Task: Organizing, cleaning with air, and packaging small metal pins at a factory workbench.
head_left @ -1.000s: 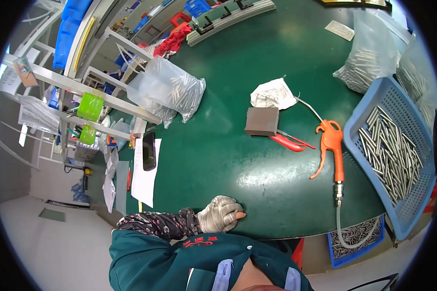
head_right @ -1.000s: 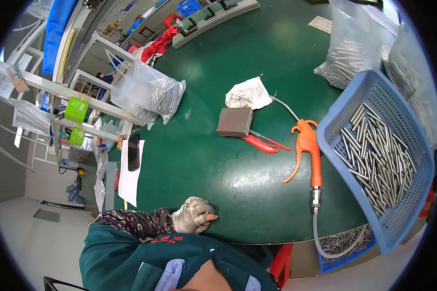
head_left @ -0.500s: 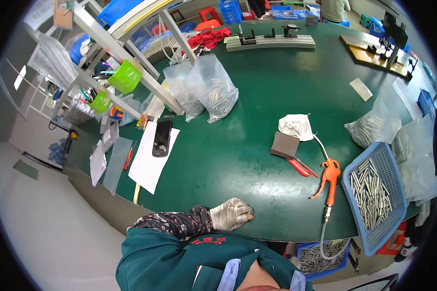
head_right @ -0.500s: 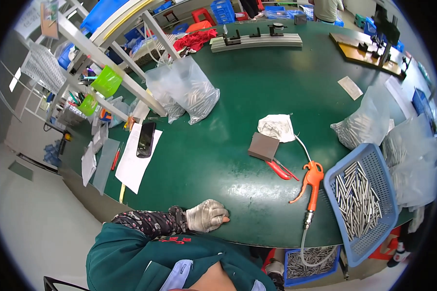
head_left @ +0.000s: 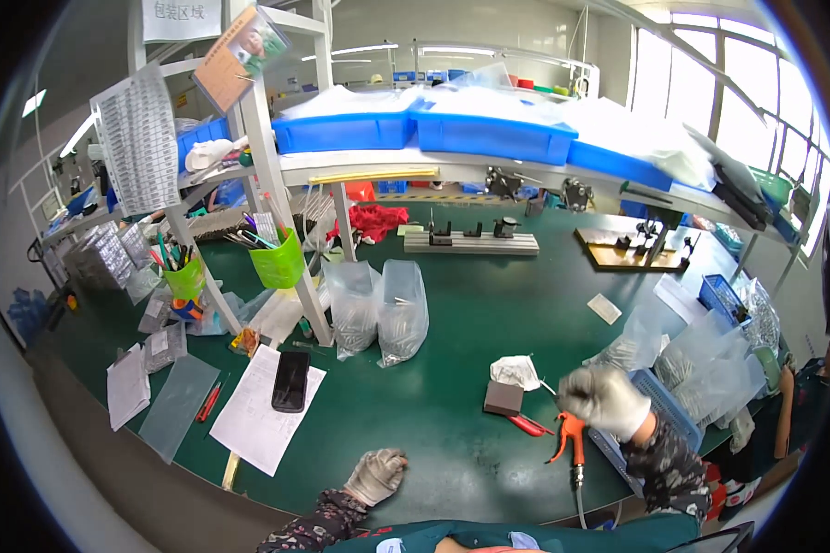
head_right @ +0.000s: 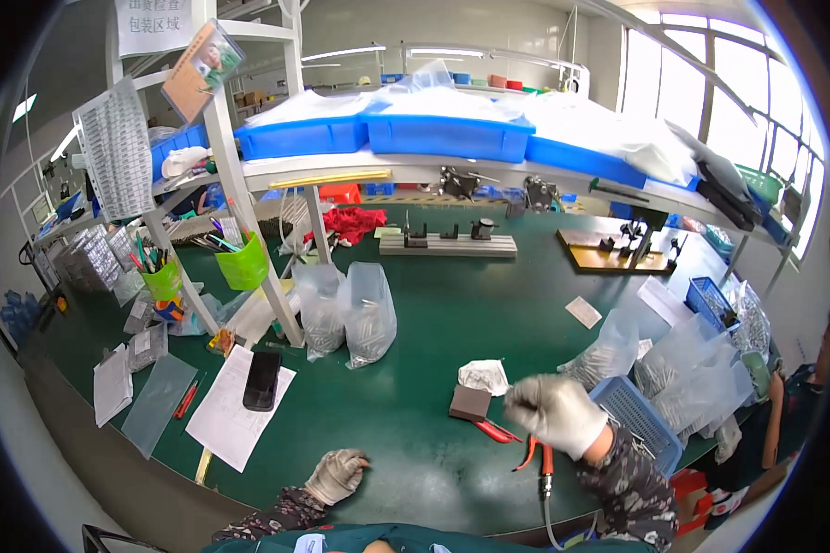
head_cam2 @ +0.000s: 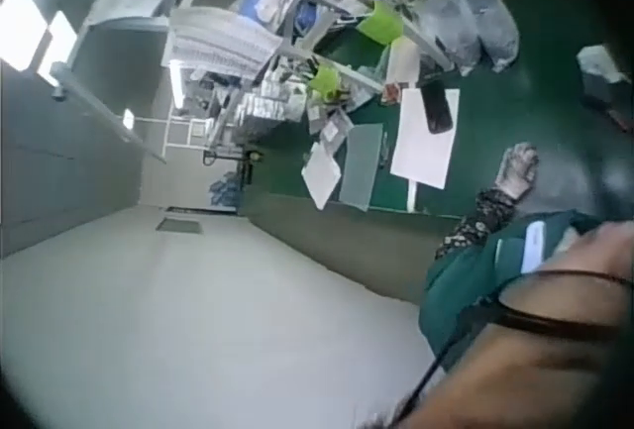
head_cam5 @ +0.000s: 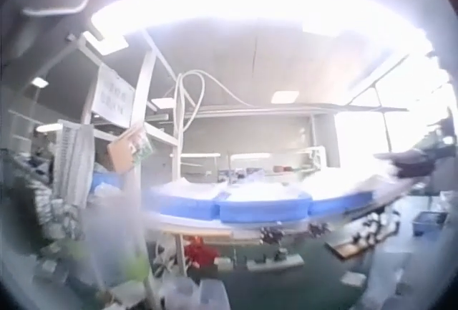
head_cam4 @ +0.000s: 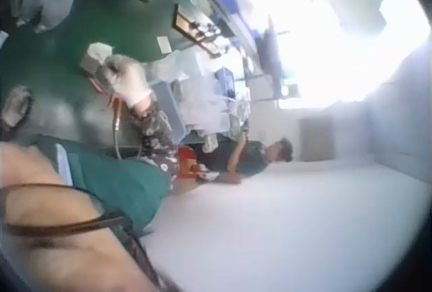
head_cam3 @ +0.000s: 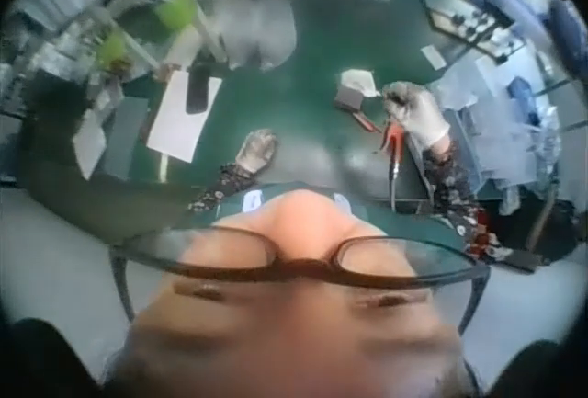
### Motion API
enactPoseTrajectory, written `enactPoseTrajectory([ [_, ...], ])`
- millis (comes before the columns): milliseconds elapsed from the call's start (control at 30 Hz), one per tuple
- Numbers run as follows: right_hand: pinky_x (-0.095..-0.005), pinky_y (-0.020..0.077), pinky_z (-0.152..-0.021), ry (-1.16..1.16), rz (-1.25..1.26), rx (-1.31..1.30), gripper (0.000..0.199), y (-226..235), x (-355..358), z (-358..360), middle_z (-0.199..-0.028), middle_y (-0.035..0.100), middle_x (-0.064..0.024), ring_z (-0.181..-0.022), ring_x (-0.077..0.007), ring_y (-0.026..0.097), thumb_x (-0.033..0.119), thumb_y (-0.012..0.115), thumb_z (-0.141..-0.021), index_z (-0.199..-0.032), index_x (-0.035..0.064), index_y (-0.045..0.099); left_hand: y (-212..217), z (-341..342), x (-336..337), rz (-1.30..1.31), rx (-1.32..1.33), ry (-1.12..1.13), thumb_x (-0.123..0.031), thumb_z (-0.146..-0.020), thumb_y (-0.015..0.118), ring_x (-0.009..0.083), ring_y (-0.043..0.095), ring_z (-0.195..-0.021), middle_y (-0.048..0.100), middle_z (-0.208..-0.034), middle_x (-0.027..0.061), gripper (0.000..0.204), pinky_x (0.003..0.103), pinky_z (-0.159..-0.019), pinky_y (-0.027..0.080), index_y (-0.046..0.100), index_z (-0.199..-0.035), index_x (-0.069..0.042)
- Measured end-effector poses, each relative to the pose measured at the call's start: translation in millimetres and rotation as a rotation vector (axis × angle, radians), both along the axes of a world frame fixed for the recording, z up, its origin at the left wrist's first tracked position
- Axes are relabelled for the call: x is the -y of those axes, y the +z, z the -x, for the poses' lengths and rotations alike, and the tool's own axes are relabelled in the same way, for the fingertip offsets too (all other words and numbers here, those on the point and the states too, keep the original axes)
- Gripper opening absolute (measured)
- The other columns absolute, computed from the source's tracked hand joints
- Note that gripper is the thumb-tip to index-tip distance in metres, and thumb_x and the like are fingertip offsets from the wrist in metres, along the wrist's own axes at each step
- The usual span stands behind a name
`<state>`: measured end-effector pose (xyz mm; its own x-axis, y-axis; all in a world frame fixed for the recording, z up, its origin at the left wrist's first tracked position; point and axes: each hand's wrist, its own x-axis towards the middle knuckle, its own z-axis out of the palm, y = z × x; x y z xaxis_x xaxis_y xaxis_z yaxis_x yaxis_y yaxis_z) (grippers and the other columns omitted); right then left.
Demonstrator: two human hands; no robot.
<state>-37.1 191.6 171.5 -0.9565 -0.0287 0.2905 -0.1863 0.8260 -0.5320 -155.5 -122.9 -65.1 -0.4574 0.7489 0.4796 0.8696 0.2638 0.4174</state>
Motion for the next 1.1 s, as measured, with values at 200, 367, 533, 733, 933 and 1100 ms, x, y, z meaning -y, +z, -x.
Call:
enactPoseTrajectory([
  [200,-0.0363,0.0452,-0.059,0.020,-0.387,-0.664,0.010,134,31,102,-0.067,0.057,-0.0106,-0.064,-0.0286,0.057,0.012,0.062,-0.073,-0.081,0.0054,0.058,-25,-6,37,-0.005,0.057,0.301,-0.010,-0.068,0.056,0.0284,0.056,-0.080,0.057,-0.087,0.0078,0.014,0.041,-0.070,0.046,0.055,-0.082,-0.008],
  [367,-0.0360,0.0484,-0.070,0.143,-0.386,-0.669,0.016,177,64,198,-0.087,0.063,-0.0149,-0.076,-0.0304,0.061,0.010,0.056,-0.078,-0.092,0.0078,0.064,-29,-10,36,0.049,0.032,0.381,-0.015,-0.070,0.056,0.0287,0.055,-0.082,0.057,-0.092,0.0078,0.015,0.040,-0.071,0.046,0.057,-0.083,-0.008],
  [533,-0.0342,0.0468,-0.079,-0.110,-0.487,-0.592,0.027,202,83,310,-0.096,0.061,-0.0182,-0.087,-0.0310,0.060,0.012,0.050,-0.081,-0.105,0.0083,0.061,-31,-11,36,0.072,0.074,0.342,-0.016,-0.070,0.056,0.0275,0.055,-0.084,0.056,-0.093,0.0081,0.019,0.040,-0.072,0.046,0.057,-0.087,-0.008],
  [733,-0.0342,0.0314,-0.098,-0.155,-0.404,-0.104,0.045,220,89,381,-0.122,0.050,-0.0176,-0.114,-0.0284,0.046,0.020,0.042,-0.075,-0.118,0.0118,0.053,-162,-13,33,-0.263,0.251,0.339,-0.025,-0.078,0.053,0.0291,0.052,-0.089,0.054,-0.104,0.0116,0.027,0.038,-0.078,0.043,0.055,-0.099,-0.008],
  [933,-0.0347,0.0324,-0.097,-0.350,-0.511,-0.004,0.050,230,71,403,-0.124,0.050,-0.0115,-0.116,-0.0265,0.045,0.044,0.046,-0.080,-0.119,0.0138,0.053,-168,-15,30,-0.048,0.375,0.347,-0.026,-0.080,0.044,0.0280,0.042,-0.102,0.049,-0.112,0.0100,0.028,0.038,-0.089,0.035,0.053,-0.102,-0.012],
  [1100,-0.0341,0.0315,-0.099,-0.305,-0.565,0.198,0.057,236,73,395,-0.128,0.047,-0.0056,-0.120,-0.0243,0.042,0.045,0.058,-0.074,-0.123,0.0172,0.050,-237,-13,28,-0.465,0.510,0.315,-0.024,-0.078,0.043,0.0258,0.044,-0.100,0.050,-0.109,0.0076,0.029,0.040,-0.088,0.036,0.054,-0.103,-0.013],
])
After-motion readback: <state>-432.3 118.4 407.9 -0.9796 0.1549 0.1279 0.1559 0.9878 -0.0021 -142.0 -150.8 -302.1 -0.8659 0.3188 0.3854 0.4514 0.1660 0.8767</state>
